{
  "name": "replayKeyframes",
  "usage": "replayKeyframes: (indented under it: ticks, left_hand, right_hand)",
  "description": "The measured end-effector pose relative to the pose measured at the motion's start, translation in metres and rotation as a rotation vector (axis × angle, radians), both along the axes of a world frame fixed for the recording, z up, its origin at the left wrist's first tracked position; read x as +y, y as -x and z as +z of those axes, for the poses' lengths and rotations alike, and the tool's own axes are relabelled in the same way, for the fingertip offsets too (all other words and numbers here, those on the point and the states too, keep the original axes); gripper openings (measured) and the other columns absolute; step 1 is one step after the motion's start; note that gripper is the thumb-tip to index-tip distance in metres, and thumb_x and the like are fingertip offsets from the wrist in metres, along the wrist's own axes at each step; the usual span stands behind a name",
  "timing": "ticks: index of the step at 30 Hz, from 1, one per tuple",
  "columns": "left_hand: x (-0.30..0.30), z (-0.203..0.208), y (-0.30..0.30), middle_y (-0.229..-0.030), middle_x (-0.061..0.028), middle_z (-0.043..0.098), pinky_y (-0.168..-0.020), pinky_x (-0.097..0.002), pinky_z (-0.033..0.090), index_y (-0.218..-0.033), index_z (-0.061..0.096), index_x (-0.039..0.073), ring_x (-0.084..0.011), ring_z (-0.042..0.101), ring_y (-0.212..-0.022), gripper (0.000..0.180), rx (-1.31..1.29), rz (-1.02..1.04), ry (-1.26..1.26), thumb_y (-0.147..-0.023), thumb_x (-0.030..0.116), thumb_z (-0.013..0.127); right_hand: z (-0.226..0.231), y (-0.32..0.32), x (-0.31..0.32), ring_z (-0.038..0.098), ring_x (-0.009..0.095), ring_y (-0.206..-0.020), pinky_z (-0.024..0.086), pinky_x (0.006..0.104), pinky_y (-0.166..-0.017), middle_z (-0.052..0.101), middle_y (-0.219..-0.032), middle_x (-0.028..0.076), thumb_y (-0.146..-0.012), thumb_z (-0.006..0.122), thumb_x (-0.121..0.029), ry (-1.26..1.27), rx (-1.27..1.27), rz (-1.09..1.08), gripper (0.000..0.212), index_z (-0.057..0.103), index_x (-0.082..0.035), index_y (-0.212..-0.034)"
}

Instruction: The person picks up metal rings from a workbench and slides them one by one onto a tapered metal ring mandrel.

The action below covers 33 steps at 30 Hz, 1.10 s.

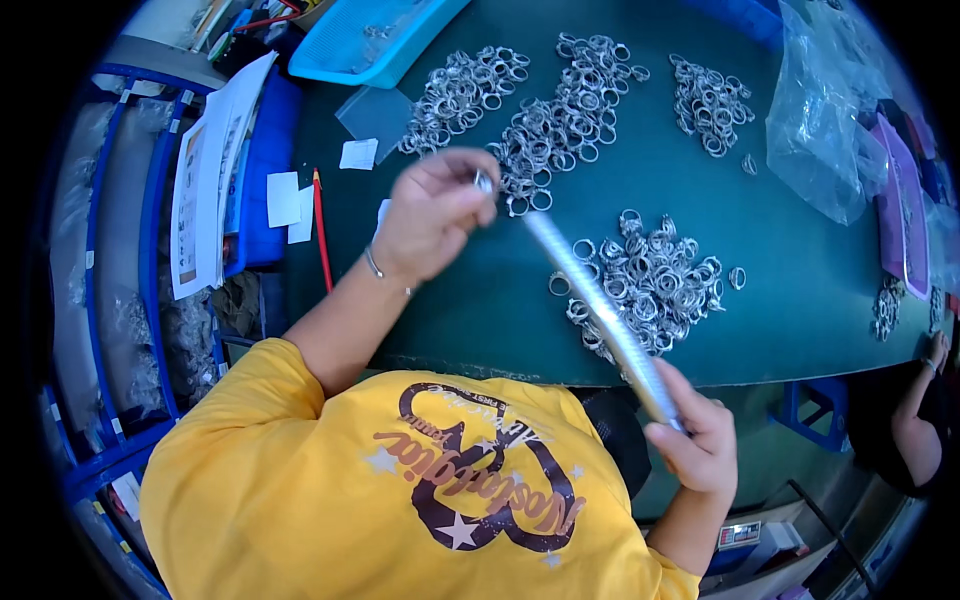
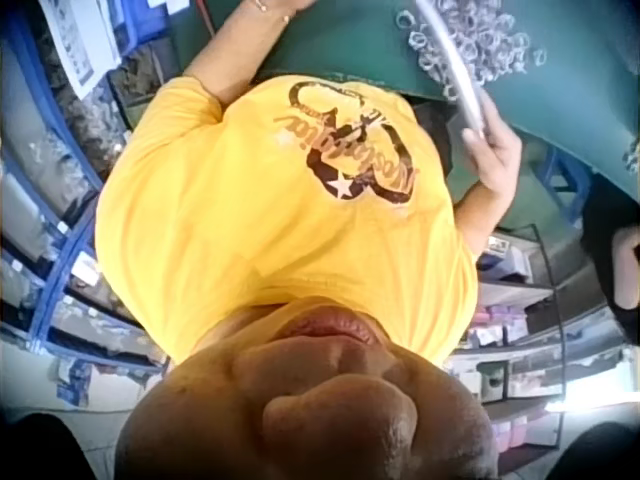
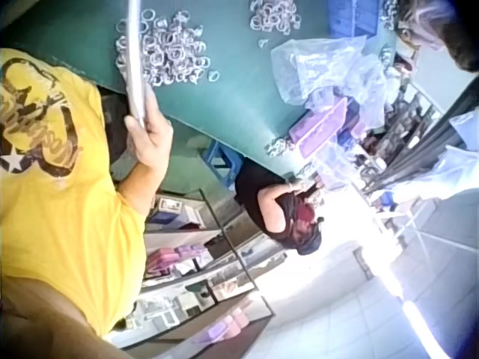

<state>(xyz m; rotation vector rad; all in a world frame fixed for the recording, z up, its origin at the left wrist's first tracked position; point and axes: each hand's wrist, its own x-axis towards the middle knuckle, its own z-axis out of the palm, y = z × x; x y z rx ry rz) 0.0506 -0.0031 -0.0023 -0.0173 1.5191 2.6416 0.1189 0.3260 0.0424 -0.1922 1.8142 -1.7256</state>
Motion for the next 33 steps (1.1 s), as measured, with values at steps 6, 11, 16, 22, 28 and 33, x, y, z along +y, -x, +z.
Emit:
replayKeyframes:
  ticks: [6,11,16,22,28,33]
  left_hand:
    - [-0.014,-0.003,0.035,-0.093,-0.0056,0.055,-0.063,-0.0223,0.048,-0.092,0.062,0.001,-0.0102,0.057,-0.07,0.021,0.35,0.174,1.067,-0.071,0.002,0.068]
    - [-0.001,-0.002,0.035,-0.088,-0.0059,0.057,-0.062,-0.0226,0.048,-0.086,0.063,0.001,-0.0125,0.058,-0.068,0.014,0.458,0.204,1.244,-0.073,0.003,0.067]
    - [0.043,-0.01,0.017,-0.087,-0.0102,0.057,-0.07,-0.031,0.049,-0.084,0.063,0.003,-0.0247,0.058,-0.078,0.012,0.763,-0.051,1.153,-0.071,0.002,0.064]
    - [0.051,-0.02,0.013,-0.085,-0.0088,0.058,-0.067,-0.0302,0.049,-0.086,0.062,0.002,-0.0223,0.059,-0.074,0.012,0.639,-0.111,1.111,-0.075,-0.001,0.059]
    - [0.031,-0.001,0.004,-0.084,-0.0069,0.057,-0.063,-0.0229,0.05,-0.103,0.058,-0.002,-0.011,0.057,-0.069,0.02,-0.274,-0.087,-0.101,-0.086,0.0,0.049]
    - [0.018,0.0,0.003,-0.085,-0.0082,0.057,-0.067,-0.024,0.051,-0.111,0.052,-0.004,-0.0112,0.057,-0.071,0.025,-0.256,-0.171,-0.397,-0.09,0.004,0.043]
  right_hand:
    - [0.002,-0.001,0.002,0.039,0.001,-0.041,0.028,0.0155,-0.036,0.053,-0.07,0.001,-0.079,0.061,-0.009,-0.058,0.007,-0.238,0.059,0.037,0.003,-0.131]
    - [-0.002,-0.005,0.002,0.038,0.001,-0.04,0.028,0.0151,-0.037,0.052,-0.066,0.0,-0.079,0.06,-0.008,-0.072,0.032,-0.257,0.057,0.038,0.002,-0.131]
    - [-0.003,-0.001,-0.003,0.039,0.001,-0.041,0.028,0.0149,-0.037,0.052,-0.068,0.0,-0.08,0.06,-0.008,-0.074,0.039,-0.245,0.057,0.037,0.002,-0.132]
    - [0.0,-0.004,-0.005,0.039,0.001,-0.043,0.028,0.0147,-0.038,0.052,-0.069,0.0,-0.08,0.06,-0.008,-0.068,0.046,-0.228,0.058,0.037,0.001,-0.132]
    - [-0.006,-0.003,-0.008,0.042,0.0,-0.047,0.03,0.0145,-0.042,0.055,-0.074,0.0,-0.079,0.061,-0.007,-0.07,0.021,-0.176,0.056,0.041,0.002,-0.13]
    - [-0.007,-0.001,-0.013,0.056,0.009,-0.08,0.042,0.0203,-0.072,0.061,-0.097,0.009,-0.076,0.063,-0.007,-0.119,0.139,-0.049,0.053,0.046,0.004,-0.125]
